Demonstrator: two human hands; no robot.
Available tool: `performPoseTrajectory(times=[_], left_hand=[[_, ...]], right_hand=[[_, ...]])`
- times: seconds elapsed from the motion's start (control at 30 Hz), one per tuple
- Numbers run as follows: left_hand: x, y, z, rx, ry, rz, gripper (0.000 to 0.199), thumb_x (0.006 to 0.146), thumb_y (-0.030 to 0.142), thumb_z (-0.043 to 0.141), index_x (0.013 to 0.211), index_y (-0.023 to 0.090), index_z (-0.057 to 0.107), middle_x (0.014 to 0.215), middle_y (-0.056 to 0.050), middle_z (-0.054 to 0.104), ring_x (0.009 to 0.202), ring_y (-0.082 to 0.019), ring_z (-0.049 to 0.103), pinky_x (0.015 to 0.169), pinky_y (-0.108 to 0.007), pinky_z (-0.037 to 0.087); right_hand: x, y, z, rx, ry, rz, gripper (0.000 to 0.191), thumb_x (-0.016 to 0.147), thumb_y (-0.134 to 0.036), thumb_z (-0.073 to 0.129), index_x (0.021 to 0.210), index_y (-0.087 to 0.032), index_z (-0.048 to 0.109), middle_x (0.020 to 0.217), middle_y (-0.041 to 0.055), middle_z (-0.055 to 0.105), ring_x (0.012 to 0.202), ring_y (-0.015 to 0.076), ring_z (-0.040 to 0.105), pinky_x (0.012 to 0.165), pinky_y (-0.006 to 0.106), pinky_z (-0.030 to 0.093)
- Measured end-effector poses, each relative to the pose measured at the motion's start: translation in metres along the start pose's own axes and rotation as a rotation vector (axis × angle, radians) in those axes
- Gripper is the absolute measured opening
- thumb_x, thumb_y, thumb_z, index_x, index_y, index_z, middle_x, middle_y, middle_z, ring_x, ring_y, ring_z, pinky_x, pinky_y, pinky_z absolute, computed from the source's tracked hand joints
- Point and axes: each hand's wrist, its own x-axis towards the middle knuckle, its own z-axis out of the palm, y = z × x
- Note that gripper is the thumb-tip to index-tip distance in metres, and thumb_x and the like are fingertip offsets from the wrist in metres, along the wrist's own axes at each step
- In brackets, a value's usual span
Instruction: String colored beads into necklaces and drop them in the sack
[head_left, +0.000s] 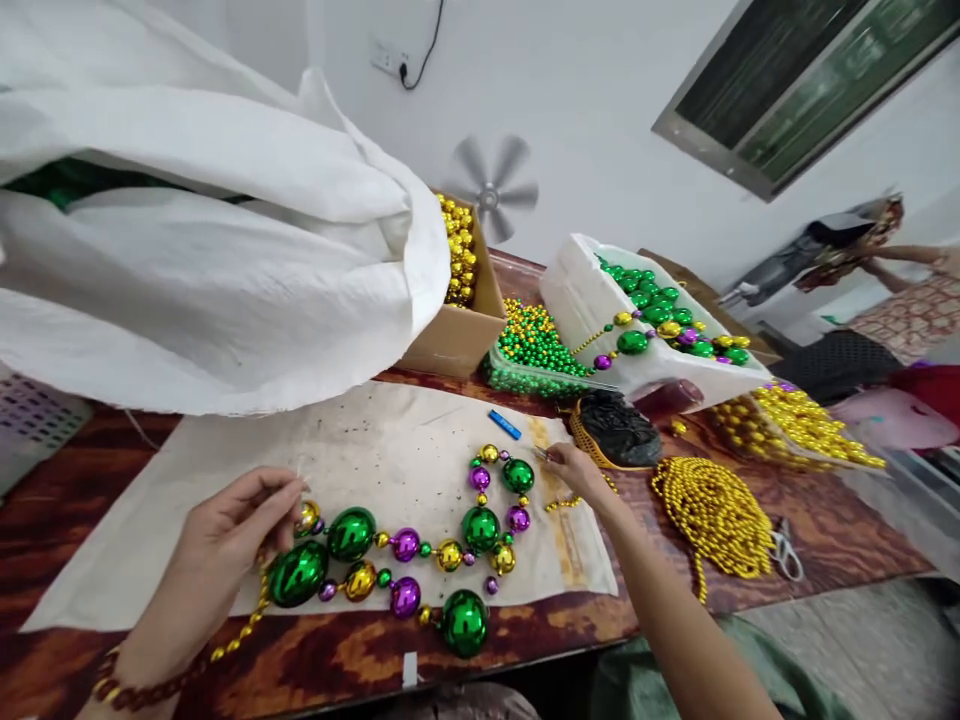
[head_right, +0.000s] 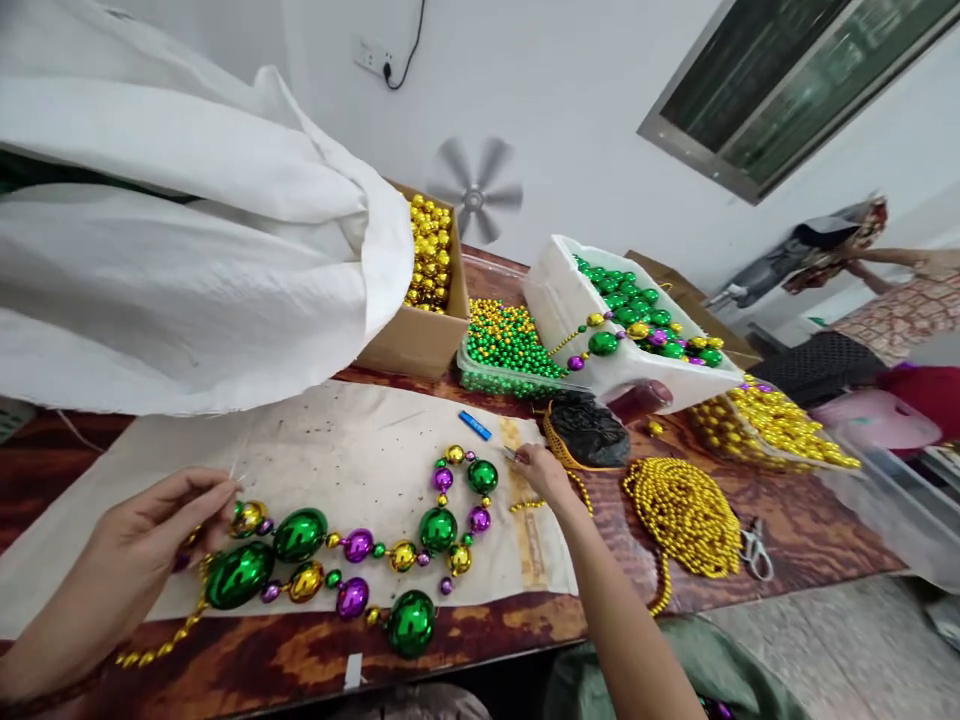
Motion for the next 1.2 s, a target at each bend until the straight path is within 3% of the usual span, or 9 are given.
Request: performPoseTrajectory(times=[0.13,0.23,0.33,0.4,0.47,0.57,0.8,1.1,1.2], left_hand=[[0.001,0.008,0.010,0.021,-0.084,0.048,0.039,0.070,0.053,0.076,0.077,0.017,0.064,0.058,0.002,0.058,0.046,-0.008,0.048,0.042,-0.017,0.038],[0.002,0.014,0.015,0.008,-0.178,0.034,0.034,0.076,0.049,0.072,0.077,0.017,0.063,0.060,0.003,0.059,0.046,-0.006,0.047,0.043,-0.016,0.038],[0.001,0.020,0.020,0.004,-0.229,0.035,0.032,0.077,0.047,0.072,0.078,0.016,0.062,0.063,0.002,0.060,0.045,-0.005,0.047,0.041,-0.015,0.034],[-0.001,0.023,0.020,0.007,-0.233,0.041,0.032,0.077,0.047,0.071,0.078,0.016,0.062,0.062,0.003,0.060,0.044,-0.005,0.046,0.041,-0.016,0.032],[-0.003,0.023,0.017,0.006,-0.208,0.057,0.033,0.077,0.047,0.071,0.077,0.016,0.061,0.061,0.003,0.059,0.043,-0.004,0.045,0.040,-0.016,0.030],[0.000,0.019,0.007,0.011,-0.146,0.074,0.033,0.077,0.047,0.071,0.077,0.015,0.063,0.062,0.001,0.062,0.043,-0.005,0.046,0.041,-0.017,0.028],[0.019,0.008,-0.004,0.047,-0.088,0.044,0.030,0.071,0.045,0.074,0.075,0.016,0.067,0.045,0.005,0.049,0.039,-0.007,0.040,0.040,-0.020,0.021],[0.023,0.000,-0.008,-0.059,-0.248,-0.075,0.036,0.068,0.046,0.078,0.083,0.013,0.072,0.057,0.002,0.056,0.044,-0.005,0.042,0.043,-0.020,0.020],[0.026,-0.004,-0.009,-0.038,-0.238,-0.071,0.037,0.071,0.048,0.077,0.077,0.013,0.070,0.050,0.003,0.052,0.042,-0.005,0.040,0.043,-0.019,0.020]], right_hand=[[-0.004,-0.023,-0.012,0.007,0.063,-0.081,0.023,0.079,-0.027,0.064,0.099,-0.017,0.071,0.100,0.0133,0.073,0.091,0.0272,0.066,0.076,0.034,0.048],[-0.015,-0.092,-0.023,0.247,0.127,-0.356,0.027,0.087,-0.037,0.060,0.107,-0.020,0.069,0.105,0.0110,0.072,0.085,0.0237,0.067,0.076,0.034,0.051],[-0.034,-0.188,-0.024,0.562,-0.100,-0.675,0.036,0.091,-0.042,0.060,0.122,-0.023,0.065,0.106,0.0069,0.071,0.076,0.0174,0.065,0.072,0.030,0.052],[-0.043,-0.243,-0.015,0.674,-0.385,-0.812,0.044,0.088,-0.040,0.067,0.127,-0.023,0.062,0.095,0.0042,0.072,0.074,0.0160,0.064,0.069,0.027,0.052],[-0.045,-0.279,-0.001,0.712,-0.606,-0.868,0.027,0.088,-0.035,0.067,0.110,-0.019,0.069,0.082,0.0019,0.070,0.070,0.0148,0.064,0.065,0.025,0.050],[-0.042,-0.297,0.013,0.712,-0.584,-0.850,0.020,0.094,-0.028,0.058,0.081,-0.017,0.069,0.063,-0.0013,0.062,0.060,0.0125,0.059,0.060,0.023,0.046],[-0.041,-0.313,-0.014,0.358,-0.186,-1.139,0.020,0.097,-0.021,0.056,0.084,-0.018,0.071,0.078,0.0027,0.070,0.070,0.0139,0.059,0.063,0.024,0.034],[-0.006,-0.365,0.002,0.540,-0.451,-1.064,0.020,0.096,-0.020,0.054,0.083,-0.017,0.068,0.070,-0.0018,0.066,0.058,0.0095,0.060,0.058,0.020,0.038],[0.001,-0.372,0.012,0.372,-0.332,-0.991,0.016,0.095,-0.017,0.055,0.090,-0.018,0.070,0.085,0.0024,0.070,0.070,0.0133,0.066,0.064,0.022,0.042]])
